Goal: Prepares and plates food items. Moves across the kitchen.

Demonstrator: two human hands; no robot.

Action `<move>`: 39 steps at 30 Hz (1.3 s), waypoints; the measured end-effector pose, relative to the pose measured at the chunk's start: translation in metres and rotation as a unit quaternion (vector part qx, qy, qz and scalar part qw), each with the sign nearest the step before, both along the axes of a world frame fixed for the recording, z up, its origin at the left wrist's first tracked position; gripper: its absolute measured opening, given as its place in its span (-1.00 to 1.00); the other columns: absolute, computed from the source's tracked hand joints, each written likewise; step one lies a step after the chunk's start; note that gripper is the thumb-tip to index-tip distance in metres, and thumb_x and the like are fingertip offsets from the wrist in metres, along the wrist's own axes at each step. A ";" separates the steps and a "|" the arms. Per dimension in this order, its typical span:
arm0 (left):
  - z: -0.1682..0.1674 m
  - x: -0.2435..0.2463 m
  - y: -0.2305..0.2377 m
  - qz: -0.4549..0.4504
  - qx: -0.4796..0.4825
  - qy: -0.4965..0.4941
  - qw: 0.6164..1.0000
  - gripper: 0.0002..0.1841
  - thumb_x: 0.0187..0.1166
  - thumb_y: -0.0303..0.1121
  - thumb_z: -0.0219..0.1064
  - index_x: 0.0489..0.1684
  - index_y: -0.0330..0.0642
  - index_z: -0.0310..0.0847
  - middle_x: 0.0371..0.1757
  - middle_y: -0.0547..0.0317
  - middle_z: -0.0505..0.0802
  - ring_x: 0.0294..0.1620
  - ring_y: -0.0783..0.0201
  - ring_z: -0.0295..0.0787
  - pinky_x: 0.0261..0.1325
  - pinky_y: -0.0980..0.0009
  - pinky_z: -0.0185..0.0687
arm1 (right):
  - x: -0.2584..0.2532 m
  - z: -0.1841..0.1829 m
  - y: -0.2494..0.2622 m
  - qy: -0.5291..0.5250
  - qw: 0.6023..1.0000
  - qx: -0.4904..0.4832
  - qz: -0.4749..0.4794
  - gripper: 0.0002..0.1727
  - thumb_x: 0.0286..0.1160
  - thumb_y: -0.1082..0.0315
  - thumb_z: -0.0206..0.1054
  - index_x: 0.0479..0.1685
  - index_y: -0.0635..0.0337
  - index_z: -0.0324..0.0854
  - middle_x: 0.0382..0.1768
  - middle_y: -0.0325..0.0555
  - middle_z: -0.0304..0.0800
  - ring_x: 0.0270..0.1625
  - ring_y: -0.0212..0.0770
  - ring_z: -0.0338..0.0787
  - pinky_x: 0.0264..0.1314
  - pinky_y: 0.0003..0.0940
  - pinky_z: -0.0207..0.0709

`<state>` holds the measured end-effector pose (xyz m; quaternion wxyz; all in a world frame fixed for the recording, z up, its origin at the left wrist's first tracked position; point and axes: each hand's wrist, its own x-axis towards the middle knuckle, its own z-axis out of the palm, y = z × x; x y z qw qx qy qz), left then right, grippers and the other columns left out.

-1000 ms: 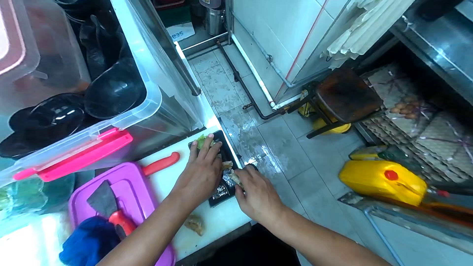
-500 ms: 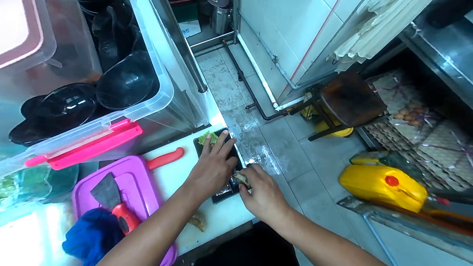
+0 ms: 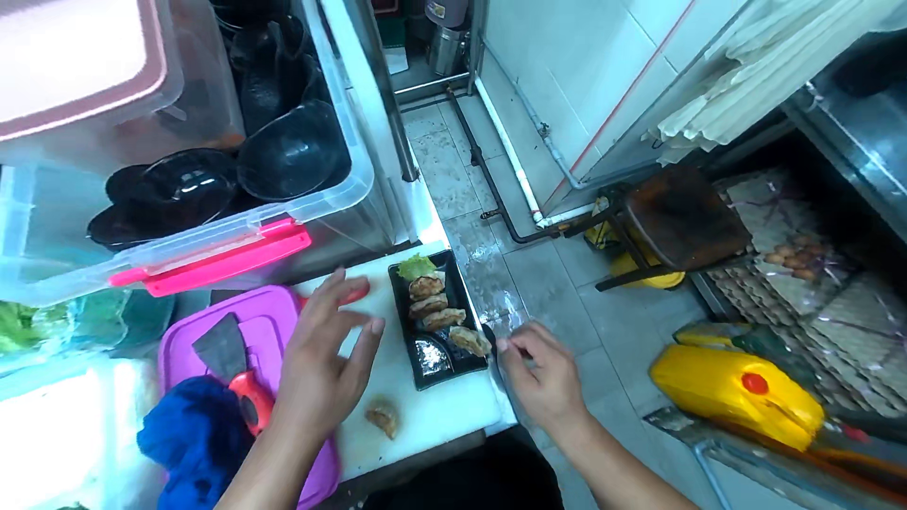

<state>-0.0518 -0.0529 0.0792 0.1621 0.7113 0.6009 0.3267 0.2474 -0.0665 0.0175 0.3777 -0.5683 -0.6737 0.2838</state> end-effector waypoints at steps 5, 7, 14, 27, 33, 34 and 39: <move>-0.016 -0.009 -0.058 0.036 -0.016 -0.049 0.998 -0.63 0.73 -0.10 0.17 -0.38 -0.08 0.79 0.30 0.09 0.84 0.50 0.10 0.67 0.50 0.06 0.64 | 0.004 -0.005 -0.011 -0.047 0.997 -0.023 0.052 -0.69 0.62 0.16 0.20 -0.02 0.15 0.75 -0.17 -0.20 0.78 -0.16 -0.37 0.75 -0.13 -0.41 0.71; -0.025 -0.009 -0.073 0.037 -0.032 -0.061 0.997 -0.67 0.72 -0.08 0.19 -0.12 -0.07 0.82 0.32 0.12 0.82 0.48 0.16 0.67 0.49 0.12 0.66 | -0.004 -0.007 -0.010 -0.080 0.995 -0.011 0.061 -0.67 0.54 0.12 0.30 0.04 0.15 0.79 -0.05 -0.14 0.81 -0.08 -0.33 0.78 -0.07 -0.38 0.74; -0.046 -0.004 -0.097 0.036 -0.031 -0.084 0.995 -0.70 0.71 -0.06 0.24 -0.08 -0.03 0.82 0.35 0.18 0.81 0.49 0.23 0.65 0.50 0.19 0.64 | -0.030 -0.014 -0.001 -0.146 0.986 0.036 0.078 -0.74 0.50 0.28 0.29 -0.06 0.14 0.86 -0.14 -0.16 0.87 -0.18 -0.35 0.83 -0.09 -0.43 0.79; -0.064 -0.009 -0.120 0.059 -0.018 -0.089 0.994 -0.69 0.71 -0.03 0.22 -0.10 0.02 0.82 0.32 0.21 0.81 0.45 0.26 0.67 0.49 0.19 0.62 | -0.037 -0.003 0.000 -0.276 0.959 0.010 0.068 -0.67 0.31 0.13 0.48 -0.02 0.09 0.85 -0.07 -0.13 0.84 0.03 -0.15 0.84 0.09 -0.19 0.77; -0.065 -0.014 -0.130 0.077 -0.023 -0.074 0.994 -0.68 0.70 -0.04 0.22 -0.07 -0.01 0.82 0.31 0.17 0.81 0.45 0.25 0.67 0.48 0.26 0.63 | -0.044 -0.003 0.004 -0.289 0.955 -0.006 0.073 -0.65 0.27 0.17 0.47 0.02 0.07 0.81 -0.13 -0.19 0.82 -0.03 -0.18 0.82 0.07 -0.20 0.75; -0.064 -0.014 -0.131 0.082 -0.026 -0.075 0.994 -0.68 0.70 -0.04 0.22 -0.06 -0.02 0.81 0.31 0.17 0.81 0.45 0.25 0.67 0.47 0.27 0.64 | -0.044 -0.002 0.005 -0.286 0.955 -0.017 0.073 -0.61 0.26 0.13 0.47 0.06 0.08 0.80 -0.11 -0.18 0.81 -0.02 -0.18 0.81 0.07 -0.19 0.75; -0.063 -0.013 -0.140 0.114 -0.047 -0.054 0.991 -0.67 0.69 -0.11 0.20 0.08 -0.08 0.79 0.32 0.16 0.82 0.40 0.27 0.71 0.44 0.33 0.67 | -0.044 0.001 0.008 -0.281 0.957 -0.023 0.072 -0.60 0.29 0.17 0.45 0.11 0.13 0.80 -0.04 -0.09 0.82 0.00 -0.08 0.83 0.06 -0.08 0.76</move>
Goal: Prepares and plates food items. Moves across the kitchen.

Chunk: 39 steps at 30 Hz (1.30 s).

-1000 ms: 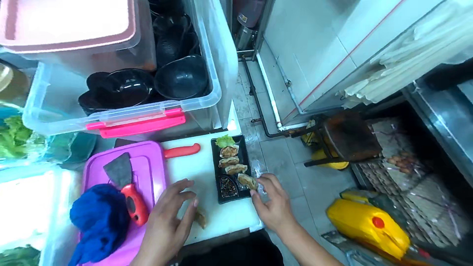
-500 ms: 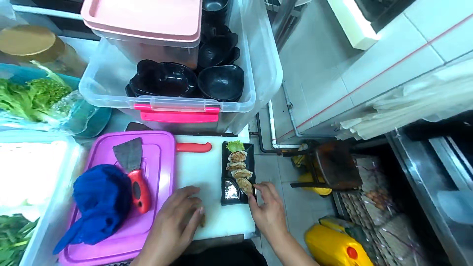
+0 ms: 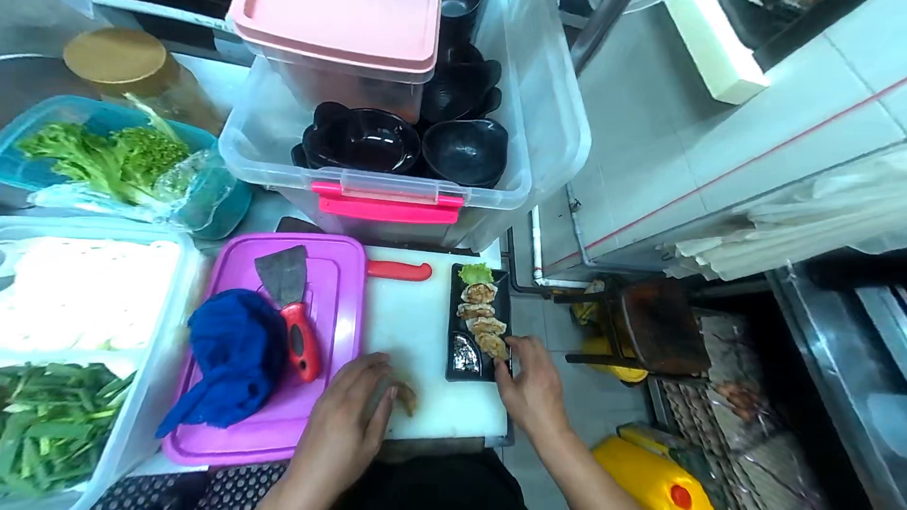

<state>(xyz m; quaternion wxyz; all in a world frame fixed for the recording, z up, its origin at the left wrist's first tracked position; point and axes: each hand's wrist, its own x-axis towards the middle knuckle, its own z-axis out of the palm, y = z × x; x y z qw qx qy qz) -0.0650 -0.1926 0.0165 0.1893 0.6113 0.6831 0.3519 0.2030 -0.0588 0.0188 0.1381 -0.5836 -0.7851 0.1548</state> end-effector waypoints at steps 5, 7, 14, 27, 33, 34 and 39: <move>0.003 -0.002 -0.007 0.030 0.013 -0.013 0.999 -0.62 0.72 -0.09 0.23 -0.49 -0.09 0.73 0.16 0.17 0.88 0.18 0.32 0.82 0.23 0.35 0.77 | -0.007 0.024 -0.020 0.115 0.990 0.026 0.076 -0.73 0.52 0.09 0.30 -0.31 0.04 0.81 -0.23 -0.24 0.80 -0.15 -0.33 0.79 -0.12 -0.35 0.74; 0.003 -0.004 -0.010 0.040 0.015 -0.024 0.999 -0.64 0.74 -0.14 0.17 -0.39 -0.13 0.76 0.15 0.15 0.88 0.18 0.32 0.83 0.24 0.36 0.78 | -0.018 0.035 -0.034 0.176 0.975 -0.053 0.122 -0.69 0.64 0.14 0.23 -0.40 0.06 0.75 -0.34 -0.28 0.77 -0.26 -0.42 0.76 -0.23 -0.45 0.71; 0.009 -0.002 -0.016 0.075 -0.012 -0.087 0.993 -0.67 0.71 -0.09 0.24 -0.35 -0.08 0.79 0.02 0.23 0.89 -0.13 0.50 0.84 -0.11 0.52 0.84 | -0.075 0.046 -0.053 0.076 0.928 -0.320 0.176 -0.48 0.62 0.22 0.25 0.53 0.21 0.57 0.49 0.03 0.64 -0.04 -0.25 0.87 0.01 -0.32 0.80; 0.005 0.010 -0.035 0.125 -0.153 -0.208 0.958 -0.74 0.59 -0.12 0.30 0.00 -0.04 0.78 -0.07 0.35 0.87 -0.23 0.56 0.83 -0.17 0.54 0.85 | -0.121 0.028 -0.052 -0.076 0.947 -0.267 0.163 -0.57 0.50 0.14 0.25 0.28 0.08 0.71 0.18 -0.08 0.76 0.13 -0.19 0.81 0.19 -0.23 0.73; 0.008 0.013 -0.029 0.127 -0.171 -0.238 0.948 -0.69 0.57 -0.15 0.33 0.13 -0.08 0.74 0.04 0.31 0.88 -0.13 0.53 0.87 -0.07 0.52 0.88 | -0.115 0.023 -0.047 0.027 0.942 -0.321 0.098 -0.64 0.38 0.17 0.37 0.12 0.10 0.72 -0.14 -0.18 0.81 -0.17 -0.30 0.79 -0.02 -0.30 0.72; 0.008 0.014 -0.027 0.125 -0.174 -0.242 0.947 -0.67 0.58 -0.17 0.33 0.19 -0.10 0.72 0.09 0.29 0.87 -0.07 0.52 0.87 -0.01 0.51 0.88 | -0.114 0.023 -0.047 0.032 0.940 -0.325 0.094 -0.63 0.38 0.17 0.38 0.13 0.10 0.72 -0.16 -0.18 0.80 -0.19 -0.31 0.78 -0.04 -0.31 0.71; 0.006 0.022 -0.021 0.115 -0.191 -0.223 0.949 -0.60 0.61 -0.24 0.29 0.37 -0.14 0.64 0.23 0.20 0.83 0.06 0.45 0.86 0.15 0.43 0.85 | -0.121 0.030 -0.053 -0.044 0.942 -0.308 0.126 -0.50 0.42 0.07 0.37 0.33 0.08 0.68 0.16 -0.10 0.81 0.14 -0.19 0.82 0.26 -0.15 0.70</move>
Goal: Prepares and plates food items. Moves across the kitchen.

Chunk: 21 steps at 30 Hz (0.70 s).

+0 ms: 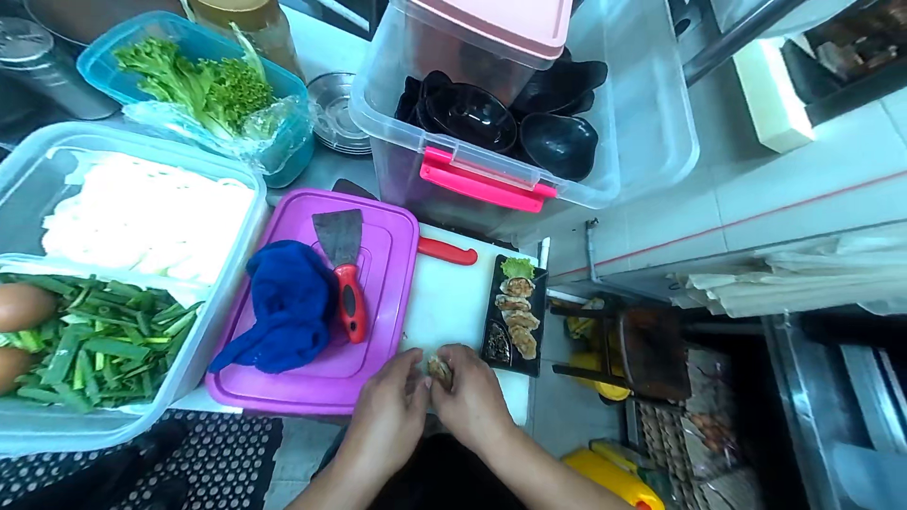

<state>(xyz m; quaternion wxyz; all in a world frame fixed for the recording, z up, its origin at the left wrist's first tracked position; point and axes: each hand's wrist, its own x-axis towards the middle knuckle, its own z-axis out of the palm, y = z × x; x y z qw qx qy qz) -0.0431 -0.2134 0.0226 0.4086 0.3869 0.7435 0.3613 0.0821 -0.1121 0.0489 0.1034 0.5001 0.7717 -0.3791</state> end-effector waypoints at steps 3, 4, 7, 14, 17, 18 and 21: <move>-0.007 0.004 -0.002 0.003 0.026 0.037 0.999 -0.61 0.62 -0.23 0.25 0.34 -0.15 0.66 0.18 0.19 0.85 -0.01 0.45 0.87 0.08 0.42 0.86 | -0.008 0.003 -0.003 -0.045 0.999 0.005 0.030 -0.50 0.46 0.08 0.36 0.38 0.04 0.67 0.26 -0.08 0.79 0.29 -0.11 0.79 0.37 -0.07 0.66; -0.008 0.005 -0.003 0.005 0.035 0.041 0.999 -0.61 0.62 -0.22 0.24 0.34 -0.15 0.67 0.17 0.19 0.85 -0.02 0.44 0.87 0.07 0.41 0.86 | -0.009 0.003 -0.003 -0.050 0.998 0.008 0.035 -0.52 0.47 0.09 0.35 0.36 0.03 0.67 0.25 -0.09 0.79 0.29 -0.10 0.79 0.35 -0.07 0.67; -0.012 0.006 -0.005 0.011 0.059 0.057 0.997 -0.59 0.61 -0.21 0.19 0.33 -0.18 0.67 0.12 0.20 0.86 -0.03 0.46 0.87 0.05 0.42 0.87 | -0.010 0.000 -0.007 -0.036 0.997 0.033 0.053 -0.57 0.51 0.10 0.31 0.32 0.01 0.70 0.18 -0.07 0.81 0.24 -0.09 0.80 0.27 -0.07 0.70; -0.011 0.006 -0.004 0.024 0.085 0.095 0.992 -0.59 0.61 -0.20 0.18 0.29 -0.20 0.68 0.04 0.22 0.89 -0.06 0.50 0.86 0.01 0.47 0.86 | -0.010 -0.003 -0.007 -0.011 0.998 0.034 0.056 -0.59 0.54 0.09 0.28 0.28 0.03 0.70 0.14 -0.07 0.81 0.19 -0.09 0.82 0.19 -0.08 0.72; -0.006 0.002 -0.002 0.022 0.083 0.096 0.992 -0.61 0.63 -0.23 0.19 0.31 -0.21 0.67 0.10 0.15 0.87 -0.02 0.46 0.87 0.02 0.46 0.86 | -0.006 -0.004 -0.005 0.035 0.999 0.008 -0.003 -0.64 0.48 0.11 0.33 0.17 0.03 0.73 0.03 -0.13 0.84 0.10 -0.16 0.83 0.18 -0.11 0.72; -0.004 0.001 -0.001 0.019 0.086 0.101 0.991 -0.61 0.63 -0.23 0.18 0.31 -0.22 0.68 0.13 0.13 0.86 0.00 0.45 0.86 0.03 0.45 0.86 | -0.003 -0.003 -0.004 0.057 0.998 -0.012 -0.030 -0.65 0.45 0.13 0.36 0.15 0.05 0.74 -0.03 -0.13 0.84 0.04 -0.18 0.83 0.15 -0.11 0.72; -0.003 -0.006 0.007 0.012 0.116 0.149 0.982 -0.59 0.64 -0.17 0.15 0.27 -0.19 0.70 0.13 0.12 0.87 0.03 0.38 0.86 0.06 0.38 0.85 | 0.014 -0.001 0.003 0.162 0.973 -0.118 -0.113 -0.59 0.35 0.25 0.47 0.19 0.18 0.68 -0.15 -0.11 0.84 -0.13 -0.24 0.83 0.01 -0.21 0.75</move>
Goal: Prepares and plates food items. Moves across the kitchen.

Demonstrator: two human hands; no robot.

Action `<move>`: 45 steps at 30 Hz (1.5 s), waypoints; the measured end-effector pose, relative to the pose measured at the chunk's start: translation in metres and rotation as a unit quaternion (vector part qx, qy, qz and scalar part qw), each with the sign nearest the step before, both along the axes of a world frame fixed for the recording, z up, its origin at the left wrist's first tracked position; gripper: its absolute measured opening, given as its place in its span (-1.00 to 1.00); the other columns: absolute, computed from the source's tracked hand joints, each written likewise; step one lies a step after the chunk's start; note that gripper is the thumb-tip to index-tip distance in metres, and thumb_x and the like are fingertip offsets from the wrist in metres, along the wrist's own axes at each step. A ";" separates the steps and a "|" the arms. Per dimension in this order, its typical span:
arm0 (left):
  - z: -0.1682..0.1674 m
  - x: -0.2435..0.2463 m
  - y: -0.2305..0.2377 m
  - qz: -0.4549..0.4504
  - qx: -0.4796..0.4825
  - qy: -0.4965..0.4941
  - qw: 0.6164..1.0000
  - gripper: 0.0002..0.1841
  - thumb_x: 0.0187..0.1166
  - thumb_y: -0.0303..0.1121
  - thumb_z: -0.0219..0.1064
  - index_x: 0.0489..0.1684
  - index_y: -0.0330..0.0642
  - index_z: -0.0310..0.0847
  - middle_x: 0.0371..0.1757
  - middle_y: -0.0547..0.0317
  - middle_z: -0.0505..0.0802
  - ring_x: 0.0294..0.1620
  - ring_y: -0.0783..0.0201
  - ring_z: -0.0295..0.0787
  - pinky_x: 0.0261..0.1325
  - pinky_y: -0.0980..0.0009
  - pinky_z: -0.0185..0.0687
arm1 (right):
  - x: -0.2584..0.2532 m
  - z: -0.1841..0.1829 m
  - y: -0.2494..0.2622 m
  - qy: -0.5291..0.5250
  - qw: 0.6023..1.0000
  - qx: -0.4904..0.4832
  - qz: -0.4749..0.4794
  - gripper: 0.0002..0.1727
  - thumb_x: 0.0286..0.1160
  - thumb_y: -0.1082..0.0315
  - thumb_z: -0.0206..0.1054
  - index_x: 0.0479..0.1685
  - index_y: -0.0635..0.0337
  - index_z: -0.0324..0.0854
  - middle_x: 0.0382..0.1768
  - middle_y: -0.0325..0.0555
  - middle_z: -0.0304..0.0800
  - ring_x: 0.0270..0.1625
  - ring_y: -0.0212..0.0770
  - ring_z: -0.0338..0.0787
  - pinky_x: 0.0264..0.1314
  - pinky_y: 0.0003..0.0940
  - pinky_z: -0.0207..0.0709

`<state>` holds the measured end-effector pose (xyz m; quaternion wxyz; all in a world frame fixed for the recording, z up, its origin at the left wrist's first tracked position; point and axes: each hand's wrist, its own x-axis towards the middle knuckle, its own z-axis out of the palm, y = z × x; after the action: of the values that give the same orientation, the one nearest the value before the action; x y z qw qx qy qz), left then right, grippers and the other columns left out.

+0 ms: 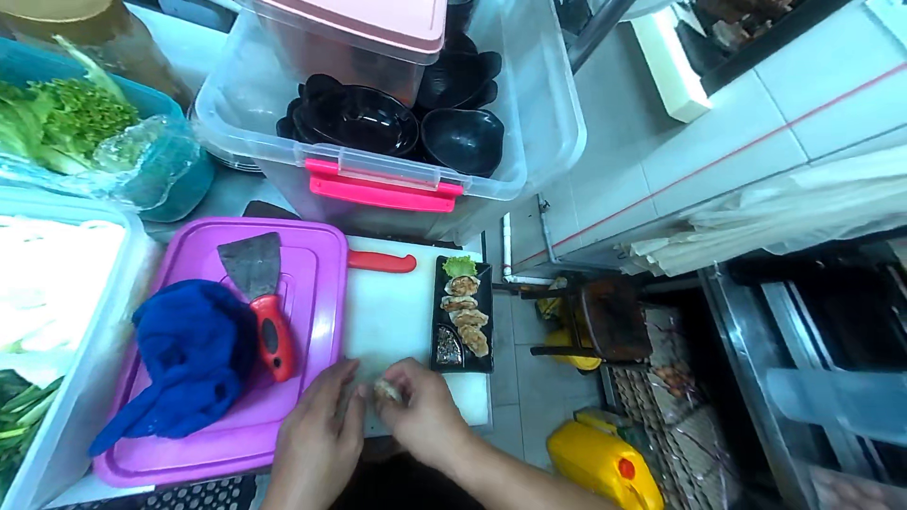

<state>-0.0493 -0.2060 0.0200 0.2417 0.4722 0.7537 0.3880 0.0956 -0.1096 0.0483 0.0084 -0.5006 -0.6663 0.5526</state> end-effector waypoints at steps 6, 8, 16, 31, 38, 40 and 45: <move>0.013 0.007 0.074 -0.198 0.127 0.135 0.962 -0.64 0.73 -0.16 0.09 0.14 -0.03 0.81 0.25 0.19 0.86 0.45 0.05 0.68 0.42 -0.03 0.64 | 0.074 0.013 0.008 0.264 0.915 -0.253 -0.173 -0.56 0.41 0.41 0.41 0.31 0.26 0.56 -0.03 -0.06 0.79 -0.15 -0.20 0.83 -0.21 -0.25 0.76; 0.014 0.027 0.109 -0.327 0.135 0.173 0.919 -0.66 0.74 -0.22 0.06 0.24 0.17 0.77 0.40 0.38 0.79 0.67 0.05 0.43 0.60 -0.08 0.42 | 0.099 0.014 0.007 0.289 0.894 -0.273 -0.207 -0.58 0.46 0.39 0.37 0.32 0.21 0.57 -0.04 -0.05 0.79 -0.18 -0.18 0.83 -0.25 -0.24 0.77; 0.005 0.067 0.180 -0.559 0.087 0.258 0.783 -0.70 0.70 -0.32 0.19 0.24 0.17 0.76 0.28 0.35 0.83 0.75 0.04 0.32 0.83 -0.20 -0.02 | 0.156 0.018 0.000 0.218 0.902 -0.248 -0.279 -0.54 0.54 0.45 0.31 0.45 0.27 0.50 0.03 0.05 0.76 -0.20 -0.14 0.81 -0.21 -0.24 0.77; -0.001 0.069 0.188 -0.527 0.128 0.328 0.773 -0.79 0.68 -0.25 0.19 -0.14 0.05 0.80 -0.03 0.25 0.83 0.42 0.08 0.63 0.65 -0.12 0.32 | 0.149 0.016 0.027 0.058 0.976 -0.048 -0.203 -0.54 0.52 0.40 0.21 0.43 0.11 0.61 0.28 -0.13 0.75 0.00 -0.30 0.86 0.02 -0.31 0.82; 0.002 0.061 0.190 -0.536 0.127 0.308 0.776 -0.80 0.65 -0.28 0.23 -0.01 0.08 0.81 0.10 0.29 0.84 0.55 0.08 0.54 0.72 -0.10 0.25 | 0.118 0.011 0.037 -0.078 0.979 0.160 -0.095 -0.56 0.55 0.31 0.17 0.39 0.06 0.69 0.23 -0.11 0.77 0.25 -0.27 0.78 0.35 -0.28 0.68; 0.003 0.060 0.190 -0.540 0.123 0.308 0.773 -0.80 0.63 -0.29 0.25 0.00 0.08 0.81 0.12 0.30 0.84 0.55 0.07 0.53 0.73 -0.10 0.24 | 0.110 0.002 0.034 -0.094 0.966 0.222 -0.088 -0.57 0.52 0.31 0.18 0.34 0.07 0.73 0.17 -0.11 0.80 0.24 -0.22 0.79 0.34 -0.23 0.69; -0.001 0.058 0.190 -0.538 0.132 0.310 0.773 -0.80 0.65 -0.28 0.24 0.00 0.09 0.81 0.11 0.33 0.84 0.55 0.11 0.54 0.74 -0.09 0.23 | 0.098 -0.011 0.030 -0.144 0.932 0.326 -0.072 -0.63 0.46 0.24 0.20 0.16 0.01 0.81 0.01 -0.20 0.86 0.18 -0.14 0.78 0.23 -0.19 0.68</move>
<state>0.0087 -0.0159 0.0187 0.0992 0.9225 0.3522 0.1227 0.1932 -0.0791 0.0372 0.1144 -0.5909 -0.7662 0.2252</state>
